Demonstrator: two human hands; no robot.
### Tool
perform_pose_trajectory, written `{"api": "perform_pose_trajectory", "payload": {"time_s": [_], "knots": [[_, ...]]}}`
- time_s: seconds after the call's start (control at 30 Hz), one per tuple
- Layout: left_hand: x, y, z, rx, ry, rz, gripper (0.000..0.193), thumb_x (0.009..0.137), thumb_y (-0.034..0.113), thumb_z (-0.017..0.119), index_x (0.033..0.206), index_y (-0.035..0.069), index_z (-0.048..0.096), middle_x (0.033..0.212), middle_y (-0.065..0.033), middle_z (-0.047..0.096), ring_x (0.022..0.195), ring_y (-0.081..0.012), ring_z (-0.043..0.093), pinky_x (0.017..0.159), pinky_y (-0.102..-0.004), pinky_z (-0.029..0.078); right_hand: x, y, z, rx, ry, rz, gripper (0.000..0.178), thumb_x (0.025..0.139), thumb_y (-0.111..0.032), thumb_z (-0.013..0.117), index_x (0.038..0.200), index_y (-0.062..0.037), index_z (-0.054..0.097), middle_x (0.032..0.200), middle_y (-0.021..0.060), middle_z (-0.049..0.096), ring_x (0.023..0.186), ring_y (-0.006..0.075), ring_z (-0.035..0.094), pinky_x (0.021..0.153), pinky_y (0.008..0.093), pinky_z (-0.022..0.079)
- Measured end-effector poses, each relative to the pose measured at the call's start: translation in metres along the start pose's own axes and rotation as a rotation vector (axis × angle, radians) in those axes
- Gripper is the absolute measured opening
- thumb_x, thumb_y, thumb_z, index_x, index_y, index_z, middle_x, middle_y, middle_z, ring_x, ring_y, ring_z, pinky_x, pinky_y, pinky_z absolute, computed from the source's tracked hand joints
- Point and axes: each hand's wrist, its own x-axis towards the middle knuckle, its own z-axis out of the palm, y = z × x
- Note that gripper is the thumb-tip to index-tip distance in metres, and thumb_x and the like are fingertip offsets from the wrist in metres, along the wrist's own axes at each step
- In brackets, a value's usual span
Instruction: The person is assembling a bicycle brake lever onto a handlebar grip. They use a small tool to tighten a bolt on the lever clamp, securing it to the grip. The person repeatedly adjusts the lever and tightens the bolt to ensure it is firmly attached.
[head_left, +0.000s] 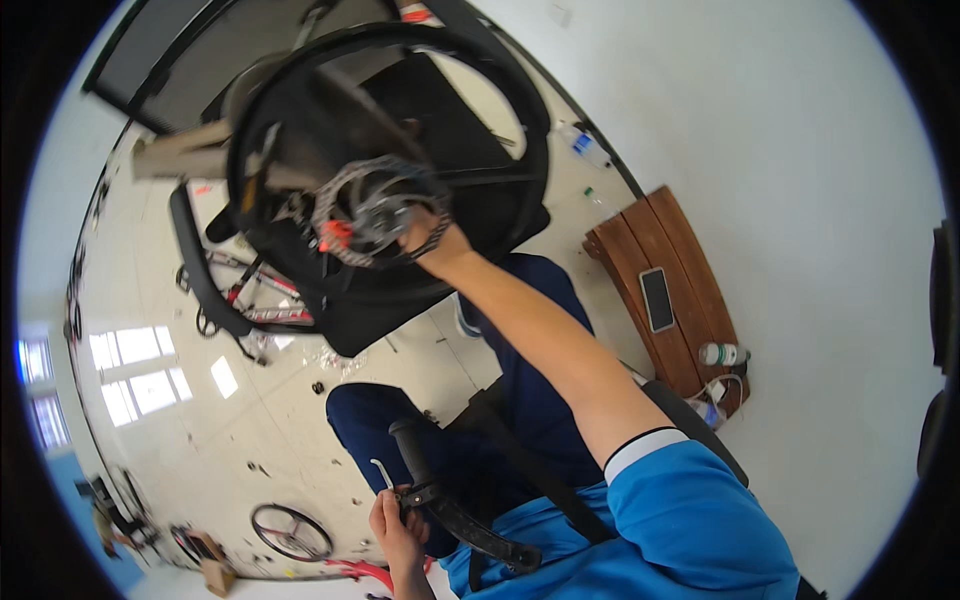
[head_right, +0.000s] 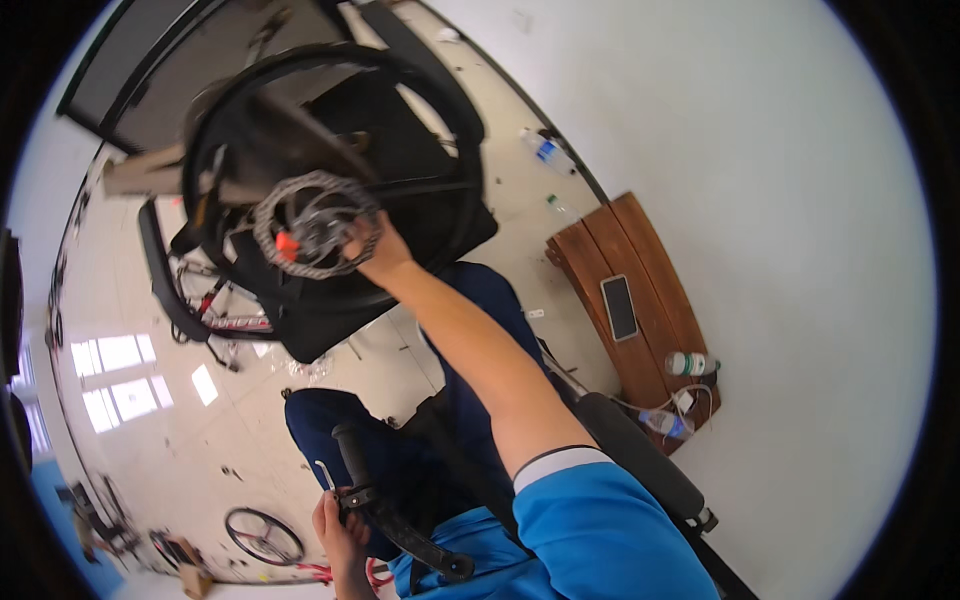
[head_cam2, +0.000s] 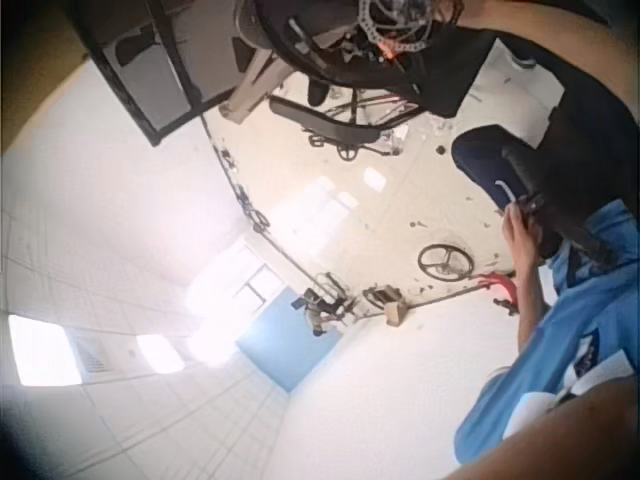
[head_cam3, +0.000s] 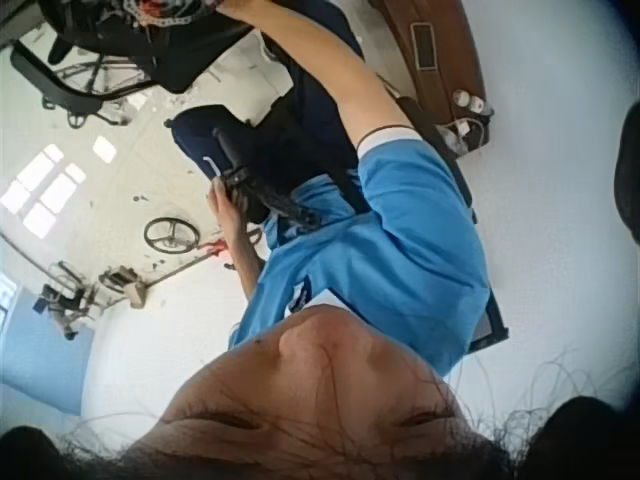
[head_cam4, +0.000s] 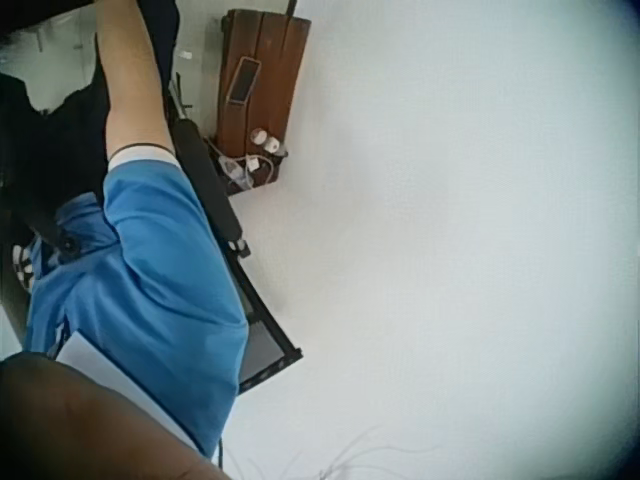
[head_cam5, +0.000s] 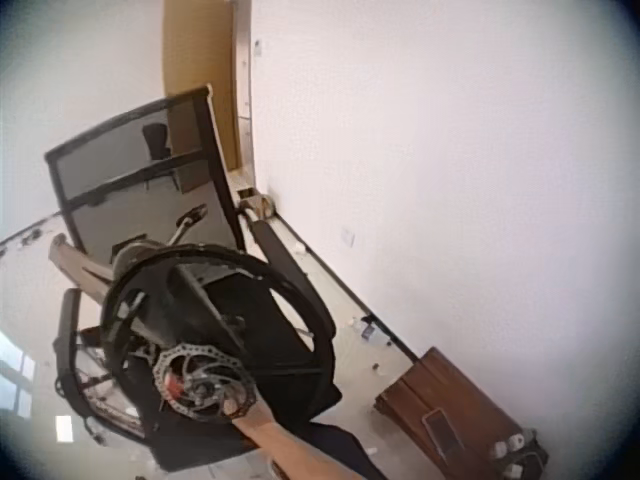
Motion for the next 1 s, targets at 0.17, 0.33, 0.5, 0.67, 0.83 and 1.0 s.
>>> {"api": "perform_pose_trajectory", "payload": {"time_s": [0.17,0.33,0.5,0.67,0.83,1.0], "knots": [[0.015,0.023,0.041,0.156,-0.054,0.010,0.036,0.106,0.034,0.041,0.100,0.003,0.058,0.052,0.0057,0.032,0.038,-0.0030,0.026,0.035,-0.0196,0.020,-0.026,-0.029,-0.035,-0.121,-0.109,-0.085,0.039,0.086,-0.021,0.060,0.120,-0.0006,0.061,0.133,0.0174,0.056,0.134,0.0338,0.041,0.116,0.0537,0.023],[0.024,0.039,0.088,0.265,-0.235,0.031,0.036,0.106,0.034,0.040,0.101,0.004,0.057,0.051,0.0068,0.029,0.038,-0.0027,0.022,0.035,-0.0199,0.018,-0.062,-0.054,-0.049,-0.040,-0.226,0.225,0.046,0.071,-0.012,0.069,0.113,0.0051,0.063,0.140,0.0243,0.048,0.138,0.0374,0.036,0.117,0.0554,0.021],[0.020,0.037,0.104,0.294,-0.237,0.065,0.037,0.106,0.036,0.039,0.101,0.004,0.057,0.050,0.0068,0.027,0.037,-0.0033,0.020,0.035,-0.0205,0.017,-0.074,-0.064,-0.049,0.084,-0.139,0.157,0.036,0.073,-0.009,0.066,0.106,0.0034,0.066,0.130,0.0230,0.055,0.133,0.0353,0.043,0.116,0.0507,0.026],[0.023,0.034,0.093,0.249,-0.214,0.059,0.037,0.106,0.035,0.041,0.102,0.003,0.057,0.052,0.0062,0.030,0.039,-0.0033,0.023,0.036,-0.0200,0.018,-0.050,-0.042,-0.073,0.123,-0.322,-0.031,0.020,0.071,-0.011,0.066,0.088,-0.0012,0.070,0.103,0.0130,0.068,0.109,0.0287,0.059,0.094,0.0388,0.046],[0.033,0.026,0.107,0.267,-0.223,0.037,0.038,0.107,0.036,0.040,0.101,0.003,0.057,0.052,0.0064,0.031,0.039,-0.0029,0.023,0.036,-0.0202,0.019,-0.054,0.013,-0.136,0.002,-0.609,-0.350,0.013,0.074,-0.013,0.065,0.083,-0.0064,0.072,0.089,0.0113,0.071,0.091,0.0274,0.068,0.076,0.0396,0.055],[0.039,0.023,0.121,0.368,-0.180,0.025,0.038,0.106,0.037,0.040,0.099,0.004,0.057,0.052,0.0061,0.034,0.039,-0.0035,0.028,0.037,-0.0204,0.022,-0.120,0.146,-0.151,0.292,-0.183,0.650,0.020,0.080,-0.015,0.058,0.093,-0.0022,0.066,0.095,0.0198,0.067,0.096,0.0403,0.063,0.083,0.0501,0.051]]}}
